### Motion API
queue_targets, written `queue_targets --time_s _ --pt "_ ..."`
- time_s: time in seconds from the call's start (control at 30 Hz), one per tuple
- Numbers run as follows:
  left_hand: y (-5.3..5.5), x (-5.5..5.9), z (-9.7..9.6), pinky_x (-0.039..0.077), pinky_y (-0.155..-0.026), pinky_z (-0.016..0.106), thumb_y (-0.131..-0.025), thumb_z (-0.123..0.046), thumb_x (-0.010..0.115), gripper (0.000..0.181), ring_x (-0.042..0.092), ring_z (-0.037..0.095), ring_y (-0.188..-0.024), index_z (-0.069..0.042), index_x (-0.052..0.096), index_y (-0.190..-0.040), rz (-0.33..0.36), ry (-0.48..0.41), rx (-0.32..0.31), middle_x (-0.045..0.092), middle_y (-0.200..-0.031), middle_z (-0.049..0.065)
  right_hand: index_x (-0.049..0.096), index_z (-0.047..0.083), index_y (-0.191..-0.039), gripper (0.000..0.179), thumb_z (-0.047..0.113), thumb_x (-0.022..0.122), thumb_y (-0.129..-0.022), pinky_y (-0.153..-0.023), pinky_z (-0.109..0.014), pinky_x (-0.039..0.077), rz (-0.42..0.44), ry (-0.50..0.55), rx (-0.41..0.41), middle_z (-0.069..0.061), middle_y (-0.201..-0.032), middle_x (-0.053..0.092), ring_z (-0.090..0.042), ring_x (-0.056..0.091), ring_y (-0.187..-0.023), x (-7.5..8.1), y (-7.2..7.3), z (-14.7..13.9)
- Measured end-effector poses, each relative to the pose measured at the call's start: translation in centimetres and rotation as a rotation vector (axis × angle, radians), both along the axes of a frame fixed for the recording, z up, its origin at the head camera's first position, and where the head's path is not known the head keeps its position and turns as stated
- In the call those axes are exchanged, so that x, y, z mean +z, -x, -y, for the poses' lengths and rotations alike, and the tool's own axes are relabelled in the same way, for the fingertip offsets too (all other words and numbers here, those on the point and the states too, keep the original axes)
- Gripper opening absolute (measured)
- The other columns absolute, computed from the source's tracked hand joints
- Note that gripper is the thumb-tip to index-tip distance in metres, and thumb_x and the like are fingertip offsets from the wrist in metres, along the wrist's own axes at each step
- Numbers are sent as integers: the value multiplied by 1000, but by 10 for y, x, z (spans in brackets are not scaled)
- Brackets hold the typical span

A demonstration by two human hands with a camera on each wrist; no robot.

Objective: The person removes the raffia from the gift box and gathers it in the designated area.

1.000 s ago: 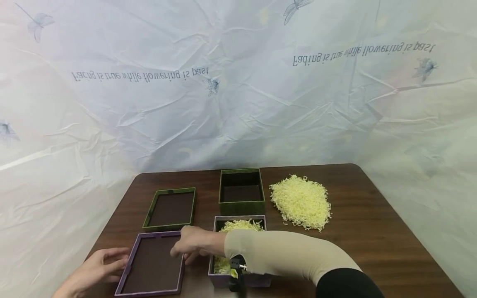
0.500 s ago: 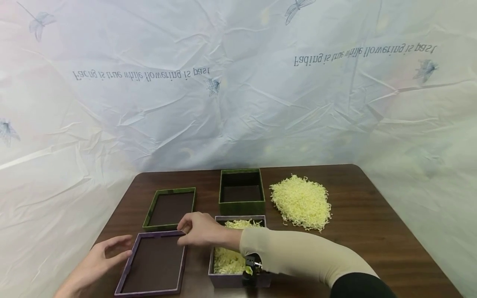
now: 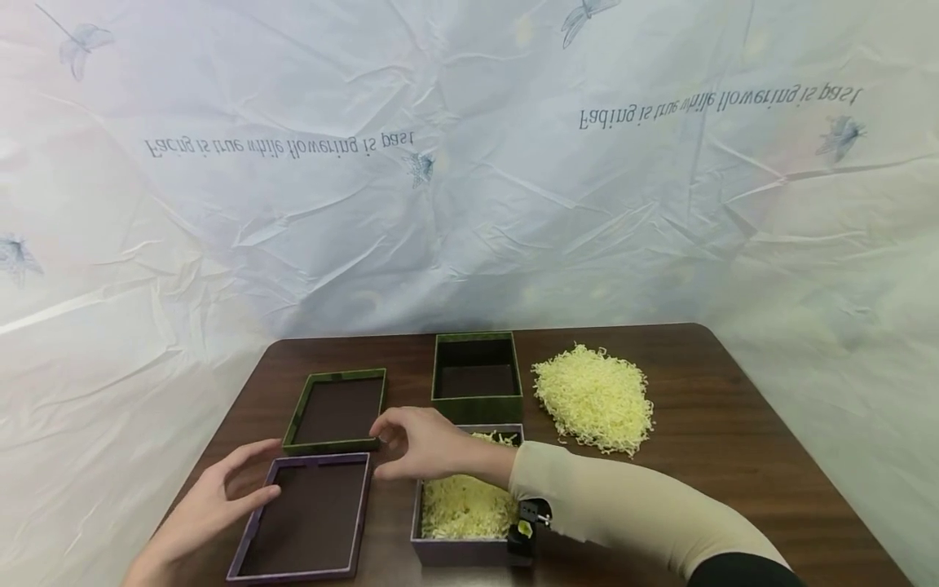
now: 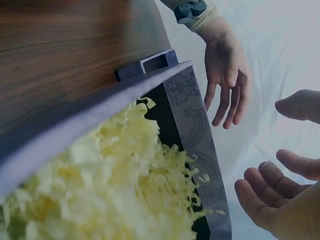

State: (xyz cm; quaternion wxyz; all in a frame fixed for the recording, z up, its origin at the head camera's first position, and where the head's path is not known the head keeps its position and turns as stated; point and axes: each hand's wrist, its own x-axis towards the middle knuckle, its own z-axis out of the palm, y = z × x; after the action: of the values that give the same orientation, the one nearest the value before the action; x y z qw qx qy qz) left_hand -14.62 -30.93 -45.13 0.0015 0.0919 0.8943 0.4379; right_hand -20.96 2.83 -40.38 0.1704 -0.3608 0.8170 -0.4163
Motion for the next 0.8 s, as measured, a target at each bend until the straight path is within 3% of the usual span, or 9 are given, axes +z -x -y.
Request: queue_targets --time_s 0.13,0.2,0.37,0.6,0.8 --pt "2 -3 -6 54 -95 33 -86 -28 76 65 51 29 -127 -19 45 -142 -82 4 -52 47 -143 11 58 23 -124 44 31 76 -85 -90 -31 53 -74 -6 11 10 -113 60 -13 60 -105 2 -1 -13" --pt "4 -5 -9 53 -95 30 -85 -26 77 66 51 15 -127 -22 45 -142 -126 1 -81 47 -143 9 58 23 -126 45 31 75 -85 -92 -35 53 -94 1 9 9 -115 60 -17 60 -108 3 -1 -18" --pt "8 -10 -14 52 -96 26 -82 -18 79 70 43 -9 -125 -20 44 -143 -217 -13 -143 48 -142 7 57 23 -127 48 32 76 -84 -91 -32 54 -120 8 -17 9 -116 59 -14 58 -109 1 -1 -30" --pt "14 -12 -31 53 -96 35 -83 -17 79 70 45 1 -128 -22 44 -143 -221 -55 -205 48 -143 8 55 21 -131 51 32 76 -85 -95 -34 53 -114 11 -44 4 -124 58 -20 58 -114 -2 0 -50" --pt "21 -11 -49 54 -94 42 -84 -15 78 66 49 12 -127 -20 46 -141 -235 -99 -276 49 -140 3 56 17 -130 50 29 75 -85 -95 -36 52 -172 -4 -33 -3 -125 60 -21 58 -113 -7 -1 -61"
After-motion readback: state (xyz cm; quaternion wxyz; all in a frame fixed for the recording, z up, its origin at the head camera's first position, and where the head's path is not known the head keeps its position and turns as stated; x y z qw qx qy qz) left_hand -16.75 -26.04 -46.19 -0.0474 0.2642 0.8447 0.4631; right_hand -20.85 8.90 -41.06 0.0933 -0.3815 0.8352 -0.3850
